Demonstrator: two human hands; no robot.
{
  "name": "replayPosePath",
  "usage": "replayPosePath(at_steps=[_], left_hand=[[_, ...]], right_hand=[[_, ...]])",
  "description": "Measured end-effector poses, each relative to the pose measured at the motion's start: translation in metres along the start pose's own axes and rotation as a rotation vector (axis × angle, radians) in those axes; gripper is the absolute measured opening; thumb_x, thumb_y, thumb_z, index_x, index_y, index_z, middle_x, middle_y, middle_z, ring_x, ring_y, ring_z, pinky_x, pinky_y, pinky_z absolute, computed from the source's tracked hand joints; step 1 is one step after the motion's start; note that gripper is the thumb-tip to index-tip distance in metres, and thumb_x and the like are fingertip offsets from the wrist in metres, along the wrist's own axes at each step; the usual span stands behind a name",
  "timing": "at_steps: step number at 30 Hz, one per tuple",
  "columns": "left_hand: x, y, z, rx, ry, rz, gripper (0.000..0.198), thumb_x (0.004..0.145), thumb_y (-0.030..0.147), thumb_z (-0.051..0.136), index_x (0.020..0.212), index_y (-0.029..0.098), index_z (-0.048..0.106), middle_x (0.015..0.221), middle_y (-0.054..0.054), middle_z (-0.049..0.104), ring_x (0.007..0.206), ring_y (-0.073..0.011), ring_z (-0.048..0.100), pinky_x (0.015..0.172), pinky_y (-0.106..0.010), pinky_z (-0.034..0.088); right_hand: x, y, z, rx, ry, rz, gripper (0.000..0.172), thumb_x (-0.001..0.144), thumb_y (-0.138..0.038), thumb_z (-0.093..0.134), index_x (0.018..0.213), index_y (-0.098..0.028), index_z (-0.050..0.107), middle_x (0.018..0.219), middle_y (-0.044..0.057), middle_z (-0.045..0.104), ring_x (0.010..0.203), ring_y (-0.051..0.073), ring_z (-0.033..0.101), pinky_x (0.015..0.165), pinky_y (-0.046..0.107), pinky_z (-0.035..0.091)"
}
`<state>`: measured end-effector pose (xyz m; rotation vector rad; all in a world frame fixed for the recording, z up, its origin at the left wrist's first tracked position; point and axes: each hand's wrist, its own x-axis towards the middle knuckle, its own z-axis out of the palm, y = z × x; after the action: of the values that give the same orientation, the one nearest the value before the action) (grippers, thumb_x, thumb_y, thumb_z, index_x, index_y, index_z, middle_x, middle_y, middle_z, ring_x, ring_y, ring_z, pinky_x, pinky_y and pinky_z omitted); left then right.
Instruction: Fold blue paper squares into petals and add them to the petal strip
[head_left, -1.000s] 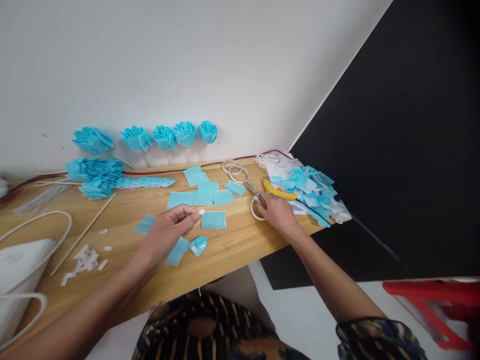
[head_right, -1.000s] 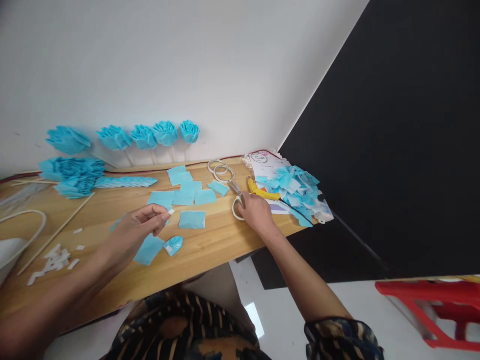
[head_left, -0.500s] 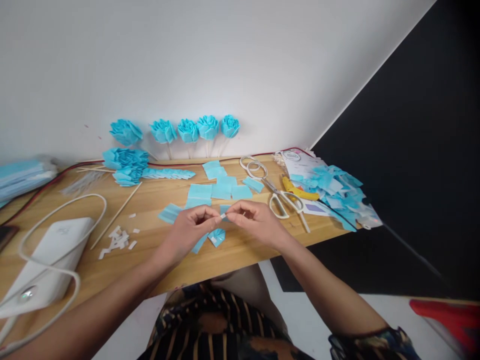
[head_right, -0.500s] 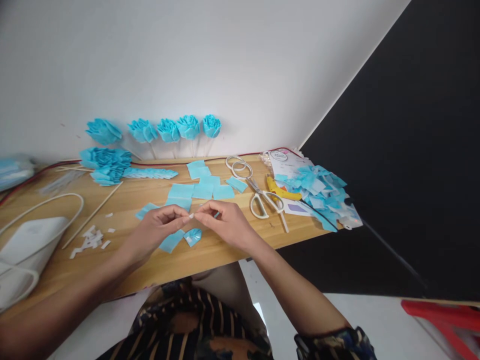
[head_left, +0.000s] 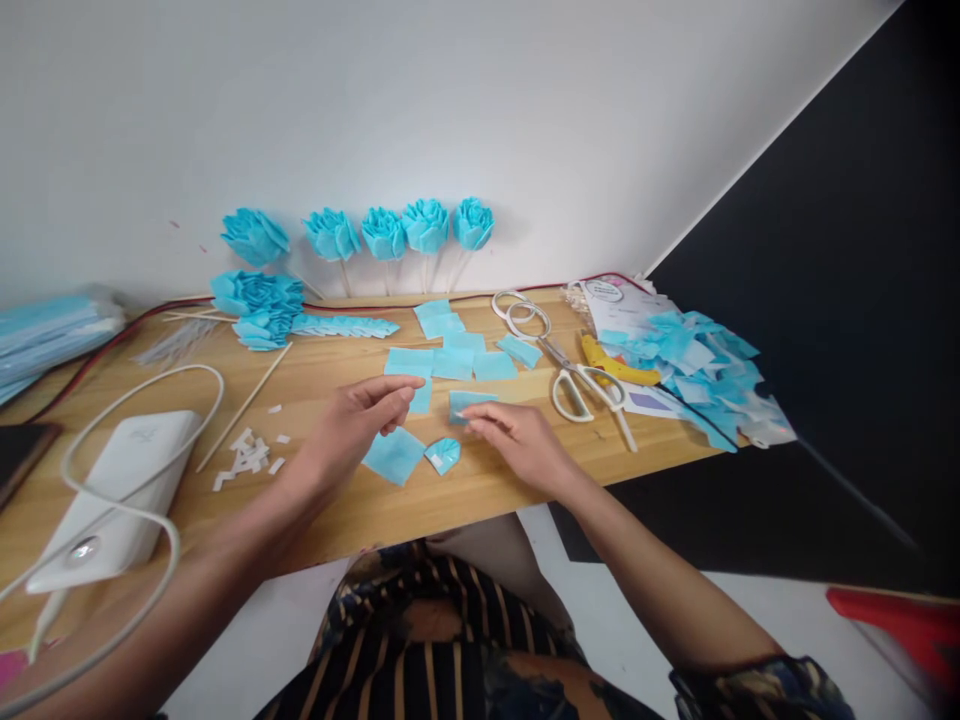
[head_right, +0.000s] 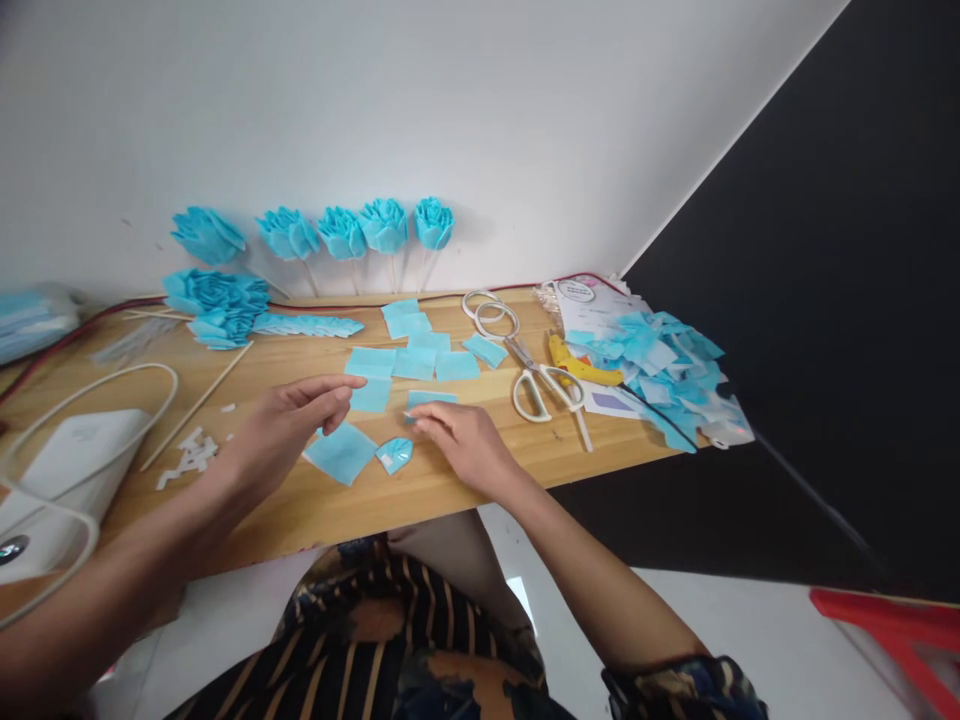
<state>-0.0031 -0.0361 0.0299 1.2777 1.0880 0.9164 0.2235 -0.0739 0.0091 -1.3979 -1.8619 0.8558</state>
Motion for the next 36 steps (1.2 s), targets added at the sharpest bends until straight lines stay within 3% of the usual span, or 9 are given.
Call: replayPosePath(at_steps=[5, 8, 11, 17, 19, 24, 31, 36], left_hand=[[0.005, -0.002, 0.006, 0.023, -0.026, -0.011, 0.030, 0.077, 0.036, 0.066, 0.097, 0.015, 0.070, 0.059, 0.004, 0.049, 0.055, -0.0081, 0.040, 0.054, -0.022, 0.032], [0.006, 0.000, 0.008, 0.064, -0.033, -0.024, 0.033, 0.076, 0.037, 0.065, 0.099, 0.014, 0.069, 0.059, 0.004, 0.049, 0.055, -0.0085, 0.040, 0.054, -0.022, 0.032], [0.005, 0.001, 0.007, 0.115, -0.048, -0.034, 0.037, 0.076, 0.038, 0.064, 0.104, 0.014, 0.069, 0.060, 0.004, 0.049, 0.057, -0.0090, 0.042, 0.055, -0.022, 0.033], [0.007, 0.001, 0.000, 0.236, -0.044, -0.015, 0.042, 0.079, 0.046, 0.061, 0.108, 0.017, 0.070, 0.077, -0.001, 0.064, 0.064, -0.0121, 0.050, 0.060, -0.024, 0.039], [0.009, 0.005, -0.001, 0.295, -0.109, 0.012, 0.043, 0.080, 0.050, 0.058, 0.104, 0.017, 0.072, 0.081, -0.003, 0.067, 0.069, -0.0145, 0.054, 0.064, -0.025, 0.041], [0.015, 0.015, 0.003, 0.396, -0.276, 0.024, 0.040, 0.080, 0.051, 0.055, 0.080, 0.015, 0.072, 0.068, -0.001, 0.064, 0.064, -0.0147, 0.052, 0.060, -0.025, 0.038], [0.025, 0.009, 0.000, 0.289, -0.218, 0.059, 0.029, 0.075, 0.043, 0.062, 0.069, 0.015, 0.065, 0.058, 0.003, 0.053, 0.054, -0.0094, 0.042, 0.052, -0.023, 0.030], [0.028, 0.007, -0.004, 0.090, -0.098, 0.093, 0.025, 0.074, 0.040, 0.064, 0.067, 0.016, 0.063, 0.059, 0.002, 0.056, 0.057, -0.0097, 0.046, 0.055, -0.022, 0.035]], right_hand=[[0.004, -0.002, 0.015, -0.313, -0.159, -0.113, 0.034, 0.093, -0.017, 0.048, 0.126, -0.021, 0.055, 0.107, 0.006, 0.071, 0.101, 0.022, 0.063, 0.085, 0.034, 0.045], [0.007, -0.004, 0.023, -0.428, -0.202, -0.175, 0.037, 0.092, -0.014, 0.048, 0.128, -0.020, 0.053, 0.119, 0.008, 0.066, 0.107, 0.025, 0.060, 0.084, 0.036, 0.045], [0.010, -0.002, 0.024, -0.454, -0.195, -0.187, 0.040, 0.091, -0.012, 0.047, 0.130, -0.020, 0.050, 0.114, 0.009, 0.067, 0.104, 0.024, 0.060, 0.081, 0.035, 0.045], [0.015, -0.012, -0.003, -0.198, -0.068, -0.142, 0.049, 0.086, -0.012, 0.054, 0.132, -0.026, 0.042, 0.089, -0.002, 0.067, 0.082, 0.015, 0.063, 0.078, 0.029, 0.047], [0.019, -0.019, -0.011, -0.141, -0.037, -0.164, 0.053, 0.084, -0.011, 0.055, 0.132, -0.027, 0.041, 0.088, -0.003, 0.066, 0.082, 0.014, 0.063, 0.080, 0.029, 0.047], [0.032, -0.028, -0.016, -0.101, -0.044, -0.238, 0.056, 0.084, -0.010, 0.053, 0.135, -0.030, 0.041, 0.089, -0.002, 0.064, 0.085, 0.014, 0.064, 0.083, 0.030, 0.048], [0.051, -0.033, -0.011, 0.019, -0.067, -0.281, 0.058, 0.087, -0.014, 0.053, 0.140, -0.033, 0.039, 0.093, 0.000, 0.065, 0.087, 0.016, 0.063, 0.086, 0.035, 0.048], [0.058, -0.030, 0.001, 0.312, -0.018, -0.152, 0.055, 0.092, -0.024, 0.049, 0.144, -0.030, 0.031, 0.106, 0.004, 0.063, 0.098, 0.017, 0.061, 0.087, 0.036, 0.046]])
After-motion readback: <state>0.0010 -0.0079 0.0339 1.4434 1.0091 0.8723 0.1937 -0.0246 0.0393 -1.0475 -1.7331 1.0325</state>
